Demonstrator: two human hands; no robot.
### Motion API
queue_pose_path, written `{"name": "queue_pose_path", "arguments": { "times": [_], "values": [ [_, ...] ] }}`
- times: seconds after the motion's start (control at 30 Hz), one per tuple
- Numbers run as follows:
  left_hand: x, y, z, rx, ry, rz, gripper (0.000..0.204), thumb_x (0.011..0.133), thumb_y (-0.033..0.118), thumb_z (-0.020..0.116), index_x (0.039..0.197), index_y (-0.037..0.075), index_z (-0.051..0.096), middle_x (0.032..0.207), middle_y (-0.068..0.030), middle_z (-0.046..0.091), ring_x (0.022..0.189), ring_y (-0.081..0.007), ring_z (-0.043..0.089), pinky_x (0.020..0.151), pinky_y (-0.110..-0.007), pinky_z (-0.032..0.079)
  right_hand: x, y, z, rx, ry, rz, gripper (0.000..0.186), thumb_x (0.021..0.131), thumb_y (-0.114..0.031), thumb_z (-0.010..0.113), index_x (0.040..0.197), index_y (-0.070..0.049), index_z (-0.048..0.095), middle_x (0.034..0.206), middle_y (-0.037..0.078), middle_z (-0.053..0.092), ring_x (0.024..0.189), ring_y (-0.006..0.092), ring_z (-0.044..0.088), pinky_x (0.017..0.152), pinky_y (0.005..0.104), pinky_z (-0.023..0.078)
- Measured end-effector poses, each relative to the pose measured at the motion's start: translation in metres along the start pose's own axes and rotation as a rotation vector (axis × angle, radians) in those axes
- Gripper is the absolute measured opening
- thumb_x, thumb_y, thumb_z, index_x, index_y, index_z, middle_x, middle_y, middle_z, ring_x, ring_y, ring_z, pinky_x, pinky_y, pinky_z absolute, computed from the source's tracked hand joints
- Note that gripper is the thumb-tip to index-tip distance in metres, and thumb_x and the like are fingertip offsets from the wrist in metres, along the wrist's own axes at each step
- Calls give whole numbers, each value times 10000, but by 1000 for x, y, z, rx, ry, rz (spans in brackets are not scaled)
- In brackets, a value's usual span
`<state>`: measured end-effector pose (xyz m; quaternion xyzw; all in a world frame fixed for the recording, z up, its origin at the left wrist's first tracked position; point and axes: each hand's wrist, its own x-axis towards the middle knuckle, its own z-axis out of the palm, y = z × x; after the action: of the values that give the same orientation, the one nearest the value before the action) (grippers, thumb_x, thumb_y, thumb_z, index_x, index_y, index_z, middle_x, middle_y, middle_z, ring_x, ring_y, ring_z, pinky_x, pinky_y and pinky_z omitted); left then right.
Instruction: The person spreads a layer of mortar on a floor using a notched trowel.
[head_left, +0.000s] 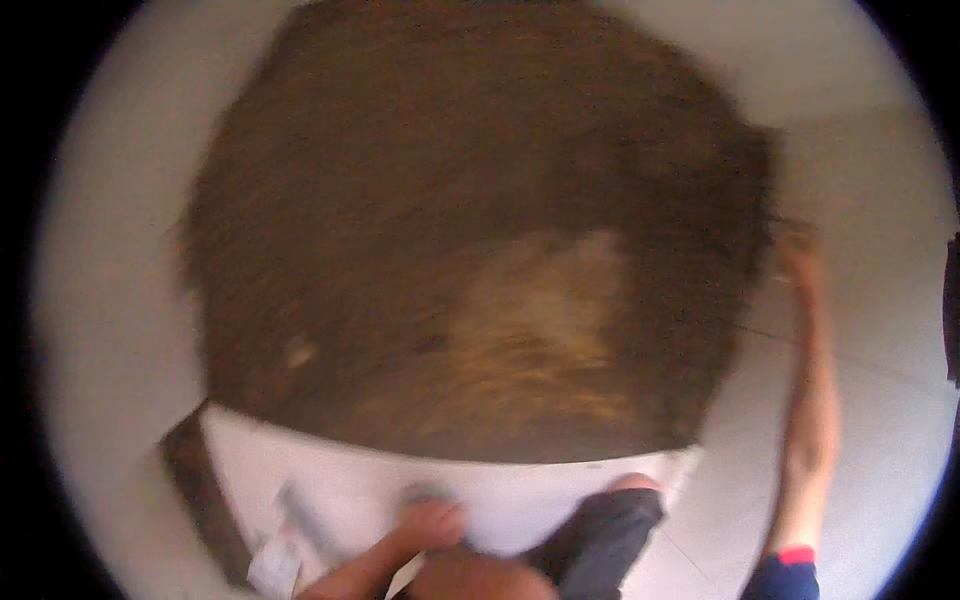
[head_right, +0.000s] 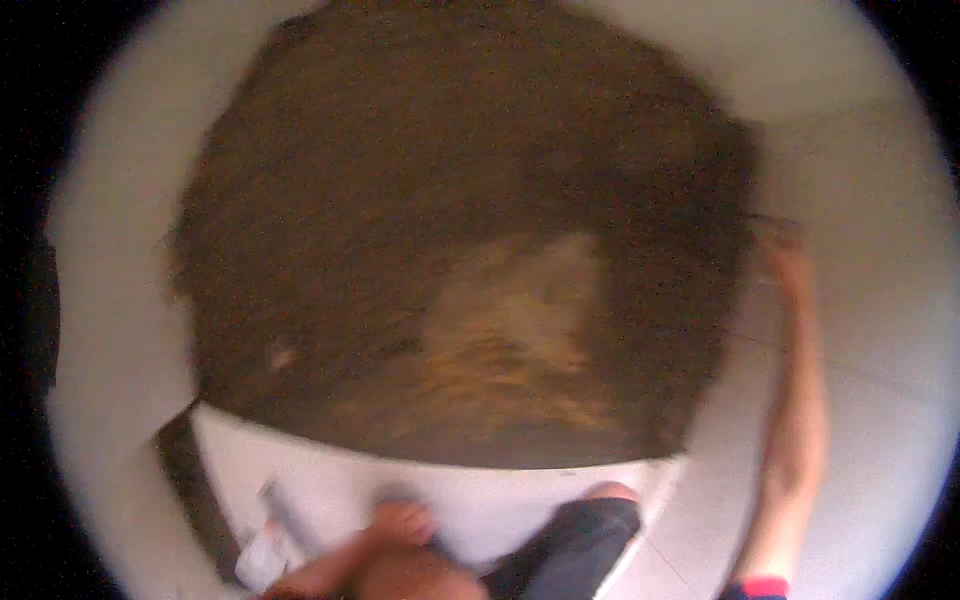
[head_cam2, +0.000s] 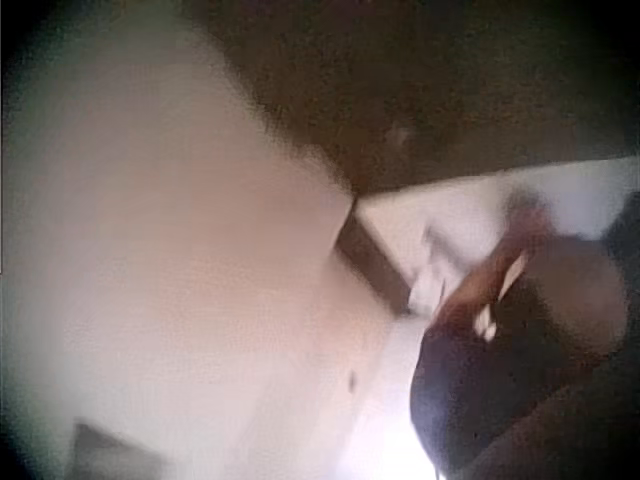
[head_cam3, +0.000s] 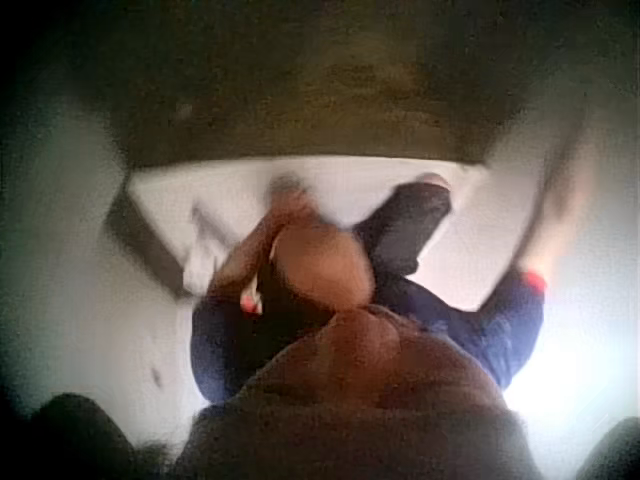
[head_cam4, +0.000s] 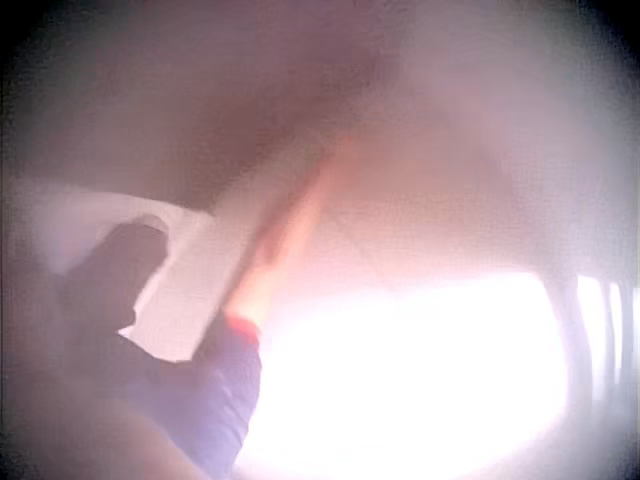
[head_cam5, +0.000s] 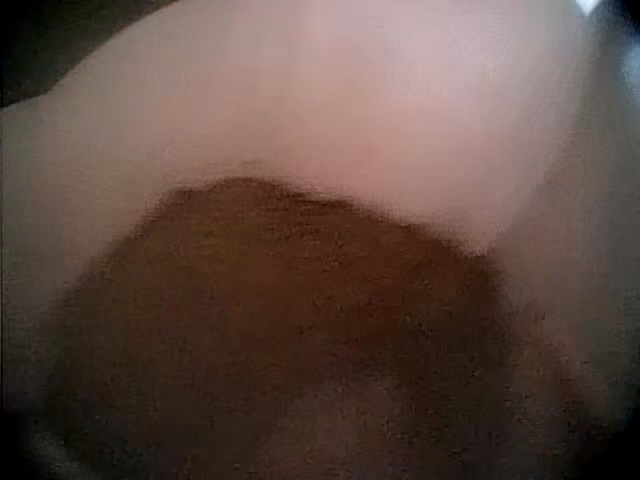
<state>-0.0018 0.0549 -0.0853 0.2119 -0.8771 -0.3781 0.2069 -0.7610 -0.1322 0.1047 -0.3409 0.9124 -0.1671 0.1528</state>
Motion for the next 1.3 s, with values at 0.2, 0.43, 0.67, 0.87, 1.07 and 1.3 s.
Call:
{"name": "queue_pose_path", "arguments": {
  "times": [0.2,0.43,0.67,0.87,1.07,1.3],
  "values": [
    [1,35,-48,24,5,-268,128,694,198,617,661,132,512,696,-13,554,602,-188,584,496,-371,486,-222,-29,106,-37,-371,-291,379,887,-261,563,1185,-27,555,1253,154,550,1199,267,509,1047,399,375],
    [20,-7,-28,-32,-102,-106,82,705,220,636,692,154,589,725,-29,575,662,-219,584,509,-384,464,-305,57,197,-230,-1206,-507,329,908,-301,541,1104,-84,692,1095,136,690,1072,281,623,978,385,458],
    [103,-11,-1,56,-58,-229,55,700,140,613,700,99,578,655,-85,549,538,-268,552,468,-393,420,-354,238,149,-493,-1989,407,486,775,-259,645,1230,-88,637,1142,117,645,971,269,595,818,393,495],
    [72,24,-25,163,-158,-378,87,744,123,605,780,44,599,705,-145,573,634,-361,568,566,-435,456,-324,142,96,-82,-70,174,287,859,-191,524,1014,12,656,1033,222,651,970,400,619,839,459,488],
    [202,74,73,-219,-1224,-559,262,740,198,677,944,34,660,916,-175,679,857,-343,643,762,-412,505,-462,137,-34,201,-281,44,210,851,-168,540,978,-11,600,929,207,637,904,379,620,808,436,498],
    [430,119,88,-618,227,-906,250,916,144,522,1120,-1,529,993,-108,612,849,-170,576,797,-335,493,-808,159,-98,451,-470,864,390,912,-317,556,1180,-40,618,1114,182,656,1005,319,638,891,388,490]
  ]
}}
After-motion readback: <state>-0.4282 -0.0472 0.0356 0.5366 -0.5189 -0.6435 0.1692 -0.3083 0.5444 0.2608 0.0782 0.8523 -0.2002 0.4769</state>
